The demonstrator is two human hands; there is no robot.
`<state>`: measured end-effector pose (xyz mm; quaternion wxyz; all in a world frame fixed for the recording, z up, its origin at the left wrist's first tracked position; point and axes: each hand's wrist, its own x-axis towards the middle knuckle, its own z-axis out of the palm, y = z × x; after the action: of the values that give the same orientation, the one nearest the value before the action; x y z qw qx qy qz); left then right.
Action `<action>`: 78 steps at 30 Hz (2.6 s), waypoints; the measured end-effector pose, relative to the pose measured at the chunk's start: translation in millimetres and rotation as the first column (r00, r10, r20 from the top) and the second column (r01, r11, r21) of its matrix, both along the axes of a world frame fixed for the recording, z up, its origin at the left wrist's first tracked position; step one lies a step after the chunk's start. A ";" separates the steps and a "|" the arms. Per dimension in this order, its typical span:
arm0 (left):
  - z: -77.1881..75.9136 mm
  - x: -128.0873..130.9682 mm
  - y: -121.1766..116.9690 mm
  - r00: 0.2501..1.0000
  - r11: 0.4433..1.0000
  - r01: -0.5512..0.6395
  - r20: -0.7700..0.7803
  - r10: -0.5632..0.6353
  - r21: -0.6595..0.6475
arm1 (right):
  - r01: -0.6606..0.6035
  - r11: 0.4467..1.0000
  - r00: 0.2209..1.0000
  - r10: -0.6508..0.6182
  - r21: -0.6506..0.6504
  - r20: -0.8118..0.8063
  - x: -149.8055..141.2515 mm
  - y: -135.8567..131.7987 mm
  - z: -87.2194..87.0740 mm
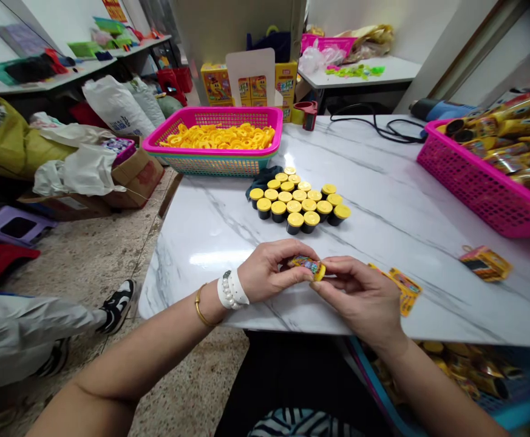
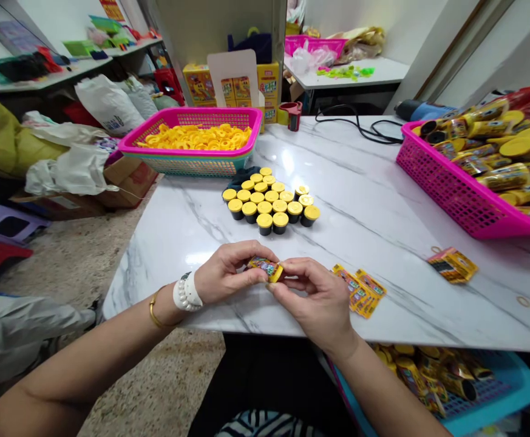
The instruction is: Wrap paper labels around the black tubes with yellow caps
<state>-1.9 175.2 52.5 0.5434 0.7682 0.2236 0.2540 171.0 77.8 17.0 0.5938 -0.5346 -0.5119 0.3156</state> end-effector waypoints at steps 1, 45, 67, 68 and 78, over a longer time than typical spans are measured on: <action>0.1 1.0 -0.1 1.000 1.000 -0.016 0.000 0.016 0.002 | -0.017 0.999 0.999 0.016 -0.029 -0.030 -0.2 1.0 2.0; -12.6 5.9 9.4 0.972 0.625 0.193 0.059 -0.228 -0.756 | -0.187 0.950 0.949 0.109 0.248 0.297 5.0 -1.5 7.7; -3.2 8.8 4.6 0.927 0.678 0.179 -0.108 -0.358 -0.713 | 0.105 0.989 0.508 -0.146 0.107 0.849 103.4 -148.6 3.0; -3.0 9.7 4.3 0.938 0.697 0.156 -0.116 -0.326 -0.700 | 0.130 0.979 0.492 -0.201 0.157 0.847 105.9 -142.7 0.0; -2.4 10.9 6.5 0.988 0.825 0.007 -0.123 -0.092 -0.565 | 0.144 0.982 0.567 -0.185 0.124 0.803 102.2 -17.3 -2.7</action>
<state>9.0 181.7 50.1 0.7343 0.5959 0.3074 0.1060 273.2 60.5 14.3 0.3331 -0.6513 -0.6811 -0.0313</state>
